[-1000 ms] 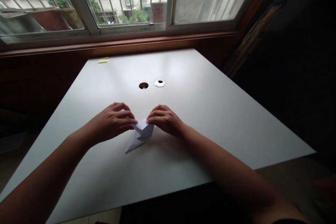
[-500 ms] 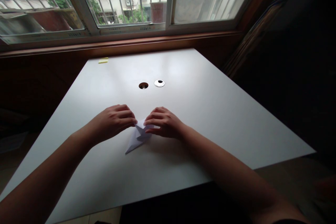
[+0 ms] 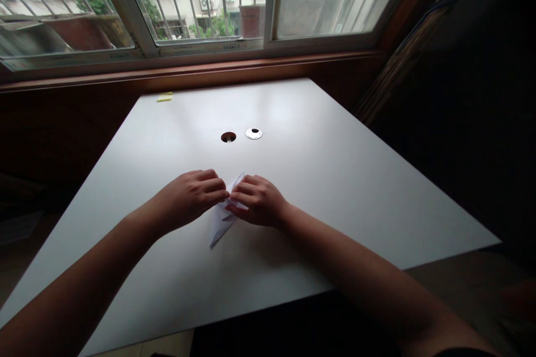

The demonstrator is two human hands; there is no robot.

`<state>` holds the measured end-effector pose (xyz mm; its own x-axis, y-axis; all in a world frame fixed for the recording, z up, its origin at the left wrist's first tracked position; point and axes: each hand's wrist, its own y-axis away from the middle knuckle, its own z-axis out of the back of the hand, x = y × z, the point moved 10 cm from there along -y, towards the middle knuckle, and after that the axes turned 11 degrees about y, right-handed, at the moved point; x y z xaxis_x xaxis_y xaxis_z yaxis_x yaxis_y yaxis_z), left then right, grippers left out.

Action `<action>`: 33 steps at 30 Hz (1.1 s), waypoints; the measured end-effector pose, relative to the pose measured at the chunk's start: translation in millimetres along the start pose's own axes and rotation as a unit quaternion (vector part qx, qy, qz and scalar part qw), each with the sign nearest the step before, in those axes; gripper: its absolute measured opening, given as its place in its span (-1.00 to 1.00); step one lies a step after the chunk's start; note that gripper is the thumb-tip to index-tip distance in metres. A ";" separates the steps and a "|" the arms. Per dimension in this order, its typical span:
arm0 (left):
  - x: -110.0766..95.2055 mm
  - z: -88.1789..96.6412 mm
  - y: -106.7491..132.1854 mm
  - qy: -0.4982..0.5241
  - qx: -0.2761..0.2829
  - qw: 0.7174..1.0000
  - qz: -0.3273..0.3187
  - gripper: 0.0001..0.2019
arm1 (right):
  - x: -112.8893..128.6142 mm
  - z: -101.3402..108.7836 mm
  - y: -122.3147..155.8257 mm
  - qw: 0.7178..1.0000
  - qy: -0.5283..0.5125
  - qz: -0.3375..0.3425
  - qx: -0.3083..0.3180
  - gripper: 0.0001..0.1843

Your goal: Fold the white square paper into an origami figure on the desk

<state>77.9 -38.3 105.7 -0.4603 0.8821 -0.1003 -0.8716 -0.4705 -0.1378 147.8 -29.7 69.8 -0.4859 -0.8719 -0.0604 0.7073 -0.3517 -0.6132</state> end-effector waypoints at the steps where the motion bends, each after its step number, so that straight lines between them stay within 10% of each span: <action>1: 1.2 1.0 0.3 0.012 -0.002 1.000 -0.001 -0.79 | 0.5 -0.8 0.2 1.000 0.002 0.001 0.002 -0.76; 23: 26.8 10.1 5.3 0.262 -0.134 0.952 0.080 -0.51 | -11.1 -8.5 3.8 0.995 -0.085 -0.045 -0.027 -0.80; 27: 35.9 -5.0 14.0 0.361 -0.187 0.906 0.116 -0.35 | -13.3 -11.6 4.3 0.994 -0.093 -0.050 -0.023 -0.82; 33: 41.7 -26.2 25.4 0.572 -0.301 0.756 0.108 -0.34 | -12.2 -15.0 3.4 0.995 -0.084 -0.044 0.000 -0.76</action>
<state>41.0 -14.1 72.2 0.1661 0.3483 -0.9226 -0.4038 -0.8295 -0.3858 148.4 -15.1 56.7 -0.4533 -0.8824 0.1263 0.6656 -0.4293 -0.6105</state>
